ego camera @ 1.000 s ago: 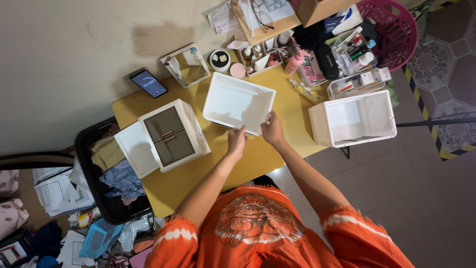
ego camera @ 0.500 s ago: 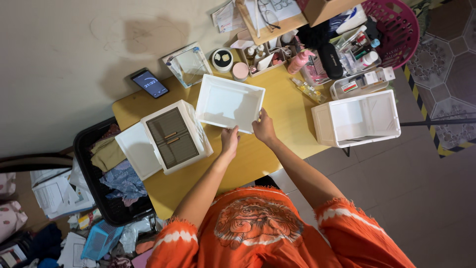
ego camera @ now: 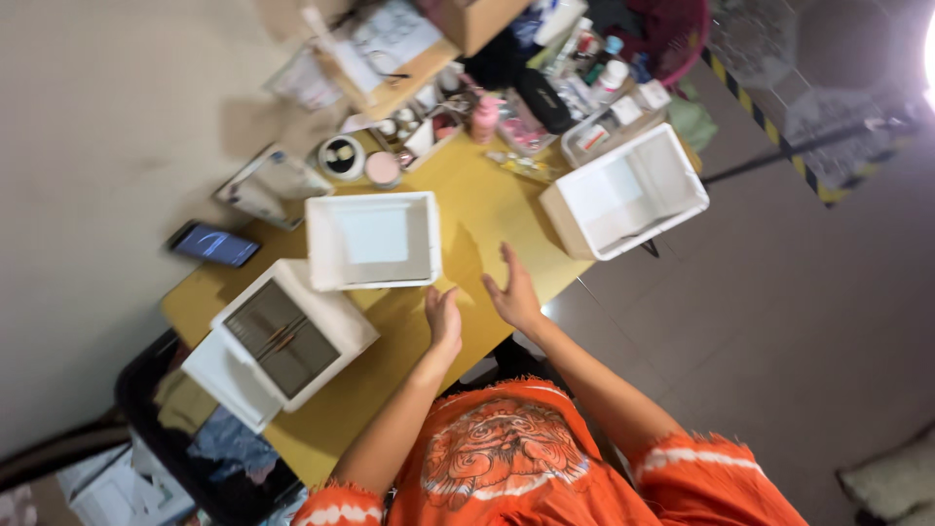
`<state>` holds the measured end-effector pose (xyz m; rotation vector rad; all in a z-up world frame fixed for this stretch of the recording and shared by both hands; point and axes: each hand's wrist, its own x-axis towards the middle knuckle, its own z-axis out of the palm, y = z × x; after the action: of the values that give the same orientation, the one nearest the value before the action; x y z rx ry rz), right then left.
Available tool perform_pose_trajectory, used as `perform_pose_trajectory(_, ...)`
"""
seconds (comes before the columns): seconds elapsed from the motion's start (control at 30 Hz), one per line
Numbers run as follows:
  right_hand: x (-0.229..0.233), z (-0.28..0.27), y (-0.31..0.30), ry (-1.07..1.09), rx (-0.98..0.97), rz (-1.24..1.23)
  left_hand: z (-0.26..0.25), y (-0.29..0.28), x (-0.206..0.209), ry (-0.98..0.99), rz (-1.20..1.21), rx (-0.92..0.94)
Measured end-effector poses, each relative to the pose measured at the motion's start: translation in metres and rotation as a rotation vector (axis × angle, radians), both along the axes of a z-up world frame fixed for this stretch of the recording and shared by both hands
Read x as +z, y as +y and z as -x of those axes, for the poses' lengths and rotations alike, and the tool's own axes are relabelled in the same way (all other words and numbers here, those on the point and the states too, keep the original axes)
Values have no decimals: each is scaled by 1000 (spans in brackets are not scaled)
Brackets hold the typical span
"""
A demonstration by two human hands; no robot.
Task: The person assembles a small white plastic storage cabinet by stacking multiple drawer units and securing them with metal latches. They place a metal grate inside one drawer, stack the units, and fasten the latches to complete the assembly.
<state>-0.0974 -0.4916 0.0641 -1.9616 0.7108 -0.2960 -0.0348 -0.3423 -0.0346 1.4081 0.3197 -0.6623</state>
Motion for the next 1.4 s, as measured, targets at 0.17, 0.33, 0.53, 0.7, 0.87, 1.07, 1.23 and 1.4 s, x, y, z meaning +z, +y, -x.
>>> perform_pose_trajectory(0.17, 17, 77, -82, -73, -218, 340, 29, -71, -10, 31, 16, -241)
perform_pose_trajectory(0.33, 2, 128, -191, -62, -384, 489, 45, -151, -6, 22, 6, -444)
perform_pose_trajectory(0.53, -35, 143, -304, 109, -412, 477, 47, -229, 27, -90, 7, -587)
perform_pose_trajectory(0.7, -56, 134, -342, 150, -485, 207, 45, -252, 53, -248, -184, -629)
perform_pose_trajectory(0.87, -50, 129, -347, 80, -425, 320, 42, -258, 46, -287, -285, -617)
perform_pose_trajectory(1.07, -27, 127, -308, 87, -325, 307, 34, -225, 9, -410, -314, -518)
perform_pose_trajectory(1.23, -4, 125, -247, 51, -224, 296, 38, -149, 14, -448, -337, -469)
perform_pose_trajectory(1.4, 7, 116, -182, 46, -98, 160, 54, -63, 46, -459, -325, -383)
